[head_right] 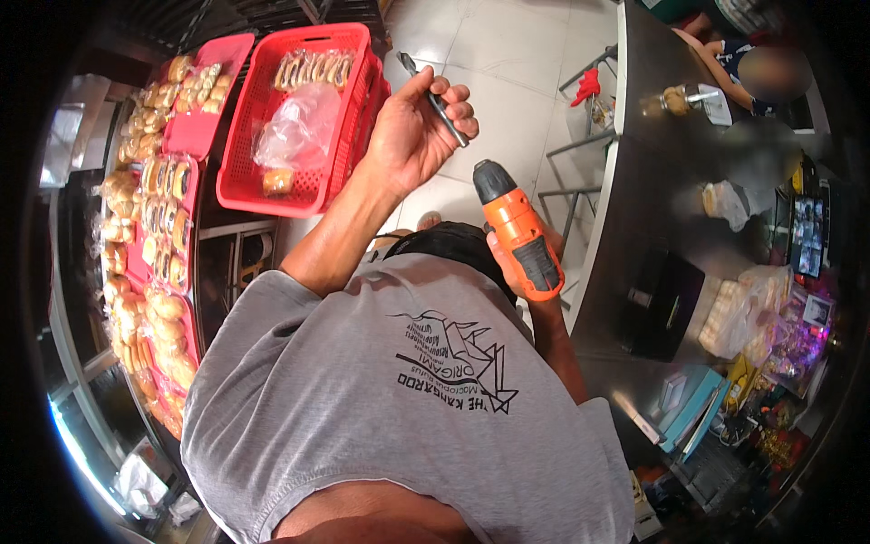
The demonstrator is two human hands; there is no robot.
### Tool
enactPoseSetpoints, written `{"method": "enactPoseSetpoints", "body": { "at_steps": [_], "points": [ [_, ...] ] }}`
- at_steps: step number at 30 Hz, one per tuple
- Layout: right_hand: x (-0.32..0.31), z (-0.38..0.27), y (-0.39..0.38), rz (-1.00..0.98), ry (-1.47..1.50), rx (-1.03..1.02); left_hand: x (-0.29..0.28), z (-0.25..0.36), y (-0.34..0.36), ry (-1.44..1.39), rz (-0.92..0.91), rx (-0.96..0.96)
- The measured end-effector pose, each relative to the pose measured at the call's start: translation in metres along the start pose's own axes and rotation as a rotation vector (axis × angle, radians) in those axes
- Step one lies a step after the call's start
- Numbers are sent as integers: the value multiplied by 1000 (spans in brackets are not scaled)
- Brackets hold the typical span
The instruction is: The person holds an electric drill and uses it on a fastener located on the side of a large stainless steel industrial oven.
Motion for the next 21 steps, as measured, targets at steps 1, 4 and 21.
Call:
{"method": "enactPoseSetpoints", "body": {
  "at_steps": [1,4,21],
  "points": [
    [3,3,19,-18,-1,3,5,5,15,0,-23,-14],
    [13,28,71,-78,15,17,12,20,63,4,-45,-39],
    [-20,175,442,3,-2,-59,116,60,420,205,138,197]
  ]
}}
Point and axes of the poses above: each hand's wrist, its own y-axis towards the middle knuckle, its own x-axis out of the palm, z = x × y, the point moved 3 cm from there along y, towards the middle knuckle, and after that the axes turned 13 degrees about -y, right-handed, at the moved point
